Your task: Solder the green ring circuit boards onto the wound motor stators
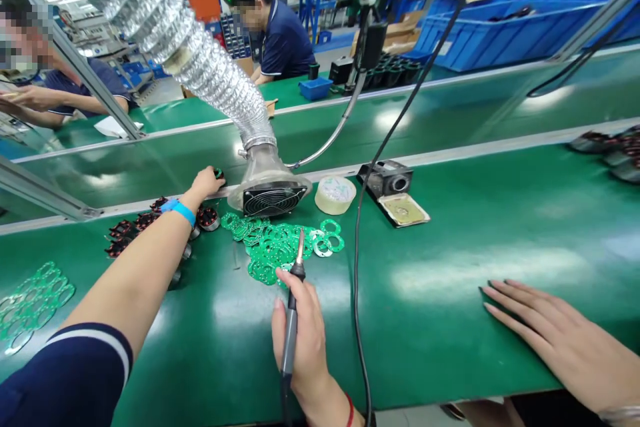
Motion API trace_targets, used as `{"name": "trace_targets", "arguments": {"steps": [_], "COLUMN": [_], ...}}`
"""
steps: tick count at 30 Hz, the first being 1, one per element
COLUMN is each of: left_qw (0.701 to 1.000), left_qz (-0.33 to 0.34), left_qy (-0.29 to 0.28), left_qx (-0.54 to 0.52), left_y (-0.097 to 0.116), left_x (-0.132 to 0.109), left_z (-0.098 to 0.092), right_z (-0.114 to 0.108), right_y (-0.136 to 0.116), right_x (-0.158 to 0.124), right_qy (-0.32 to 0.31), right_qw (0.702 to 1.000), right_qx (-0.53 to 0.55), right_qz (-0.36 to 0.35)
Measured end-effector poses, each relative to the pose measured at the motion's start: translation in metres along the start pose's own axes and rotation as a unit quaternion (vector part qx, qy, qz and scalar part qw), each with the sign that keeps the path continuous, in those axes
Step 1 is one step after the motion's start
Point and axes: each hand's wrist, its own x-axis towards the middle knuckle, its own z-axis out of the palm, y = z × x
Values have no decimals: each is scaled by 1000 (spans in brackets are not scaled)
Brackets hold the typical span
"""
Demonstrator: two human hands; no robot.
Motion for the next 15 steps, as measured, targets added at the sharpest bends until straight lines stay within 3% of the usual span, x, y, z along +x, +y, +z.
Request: {"name": "trace_targets", "arguments": {"steps": [4,8,11,15], "left_qw": [997,987,976,956], "left_qz": [35,118,170,247], "left_qy": [23,11,-20,16], "left_qx": [59,109,134,156], "left_y": [-4,-19,-32,-36], "left_x": [-20,-80,-128,-170], "left_z": [-16,-29,-24,-11], "right_z": [-1,-2,-1,7], "right_y": [0,-1,-2,0], "right_x": [0,-1,-1,-3], "right_qy": [1,4,5,-23], "right_qw": [1000,1000,1000,999], "right_qx": [11,22,28,8], "right_qz": [-6,-18,-3,22]}}
